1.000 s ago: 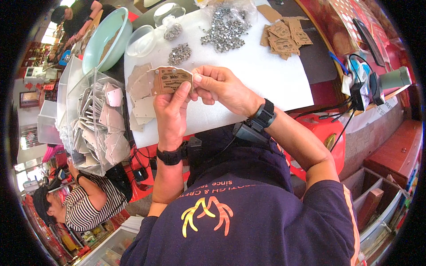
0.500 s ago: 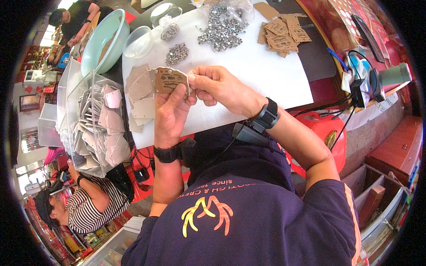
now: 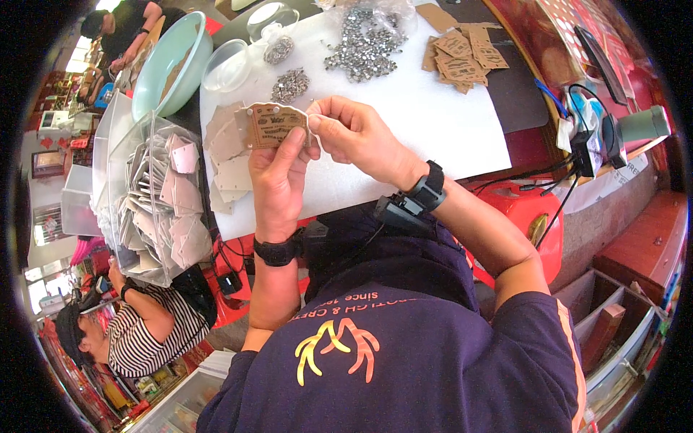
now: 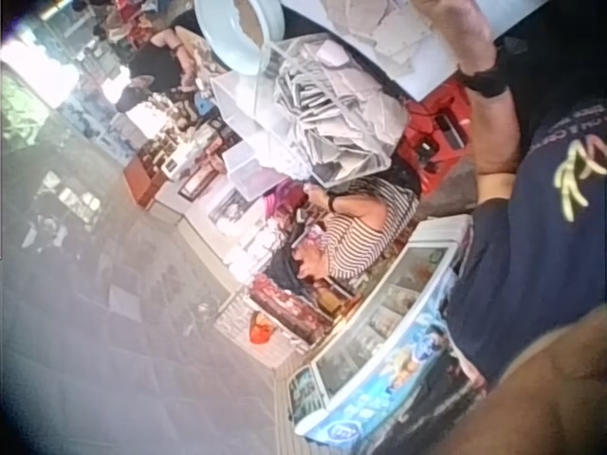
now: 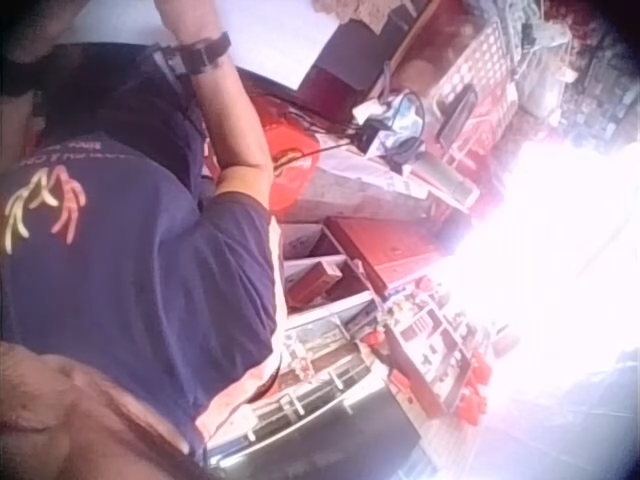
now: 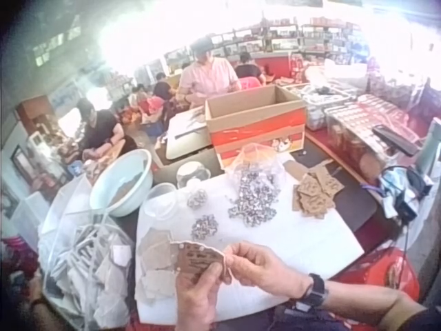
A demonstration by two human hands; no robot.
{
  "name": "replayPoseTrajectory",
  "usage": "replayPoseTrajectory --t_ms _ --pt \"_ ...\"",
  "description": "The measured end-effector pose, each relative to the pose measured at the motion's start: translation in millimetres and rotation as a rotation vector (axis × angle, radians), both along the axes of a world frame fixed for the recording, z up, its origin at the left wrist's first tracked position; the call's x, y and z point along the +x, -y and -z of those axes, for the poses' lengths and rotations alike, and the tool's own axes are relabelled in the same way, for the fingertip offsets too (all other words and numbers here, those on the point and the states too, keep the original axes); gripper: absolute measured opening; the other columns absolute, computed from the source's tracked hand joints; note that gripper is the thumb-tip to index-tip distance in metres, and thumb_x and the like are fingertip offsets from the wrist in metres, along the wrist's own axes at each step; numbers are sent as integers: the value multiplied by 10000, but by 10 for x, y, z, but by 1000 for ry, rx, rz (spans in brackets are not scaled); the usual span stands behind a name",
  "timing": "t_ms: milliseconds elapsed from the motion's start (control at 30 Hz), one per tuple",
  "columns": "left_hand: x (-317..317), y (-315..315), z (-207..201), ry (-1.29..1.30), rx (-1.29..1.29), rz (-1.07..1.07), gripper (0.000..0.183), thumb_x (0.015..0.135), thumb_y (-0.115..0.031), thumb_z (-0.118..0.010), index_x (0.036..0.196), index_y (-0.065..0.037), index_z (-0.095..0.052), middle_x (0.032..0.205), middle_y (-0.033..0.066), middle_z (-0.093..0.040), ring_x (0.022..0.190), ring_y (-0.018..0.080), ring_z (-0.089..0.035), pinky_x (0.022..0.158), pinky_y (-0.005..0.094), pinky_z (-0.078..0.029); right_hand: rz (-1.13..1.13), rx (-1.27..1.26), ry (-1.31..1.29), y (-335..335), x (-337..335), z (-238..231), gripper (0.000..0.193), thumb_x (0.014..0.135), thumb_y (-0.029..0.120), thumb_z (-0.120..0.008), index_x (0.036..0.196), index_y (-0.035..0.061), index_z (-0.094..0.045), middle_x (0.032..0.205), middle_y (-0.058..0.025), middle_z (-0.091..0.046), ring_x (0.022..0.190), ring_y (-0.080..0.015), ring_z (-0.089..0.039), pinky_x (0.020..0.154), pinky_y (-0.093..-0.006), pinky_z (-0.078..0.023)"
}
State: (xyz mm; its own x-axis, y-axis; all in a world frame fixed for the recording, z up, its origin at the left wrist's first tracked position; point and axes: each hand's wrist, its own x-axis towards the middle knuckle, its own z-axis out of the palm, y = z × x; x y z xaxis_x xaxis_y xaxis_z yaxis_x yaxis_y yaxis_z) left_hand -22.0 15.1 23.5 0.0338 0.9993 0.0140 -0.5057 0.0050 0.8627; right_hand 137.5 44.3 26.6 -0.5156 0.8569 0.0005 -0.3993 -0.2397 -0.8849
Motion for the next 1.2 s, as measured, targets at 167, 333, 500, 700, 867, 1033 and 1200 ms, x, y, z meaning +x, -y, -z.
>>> replayPoseTrajectory --t_ms 167,333,500,700,867,1033,1200 --pt "94 -37 22 -41 28 -96 128 923 -60 -635 1047 -24 -639 908 33 -670 734 116 -602 669 267 -487 238 117 93 49 -160 72 166 1008 166 -527 1061 13 -560 768 14 -563 645 -15 -479 552 -181 -388" --pt "61 -64 73 14 -64 -52 146 925 -72 -639 1065 -29 -649 909 27 -668 745 120 -605 681 280 -494 341 118 184 55 -173 83 167 997 147 -548 1053 -7 -574 785 0 -586 664 -25 -529 565 -188 -440" --pt "-4 -52 72 51 -59 -2 157 931 -98 -642 1079 -46 -655 926 18 -669 764 121 -603 699 289 -486 296 82 211 13 -129 111 192 966 132 -600 1099 -7 -604 832 -12 -612 612 -23 -521 480 -191 -420" --pt "-63 -41 98 72 -45 56 180 940 -113 -622 1117 -81 -631 985 15 -661 813 121 -590 739 287 -481 356 289 269 13 -117 64 177 934 110 -643 1077 7 -659 915 -14 -609 627 -25 -529 512 -186 -415" --pt "-49 -24 53 254 -112 145 163 940 -113 -631 1089 -50 -649 956 19 -664 812 127 -594 717 301 -467 353 439 277 2 -79 73 130 922 91 -650 1024 16 -677 918 -6 -593 650 -32 -500 560 -195 -393" --pt "-68 -3 93 414 -145 221 203 937 -150 -645 1115 -54 -639 968 45 -662 864 143 -596 722 296 -462 292 352 141 76 -105 1 107 916 98 -657 986 18 -665 916 -5 -587 694 -37 -497 584 -214 -396" --pt "-53 18 126 452 -65 315 170 909 -237 -687 977 -101 -610 842 10 -611 690 107 -567 599 236 -451 227 801 275 99 -66 -285 99 894 61 -670 975 15 -634 970 -61 -589 716 -102 -535 624 -238 -431"
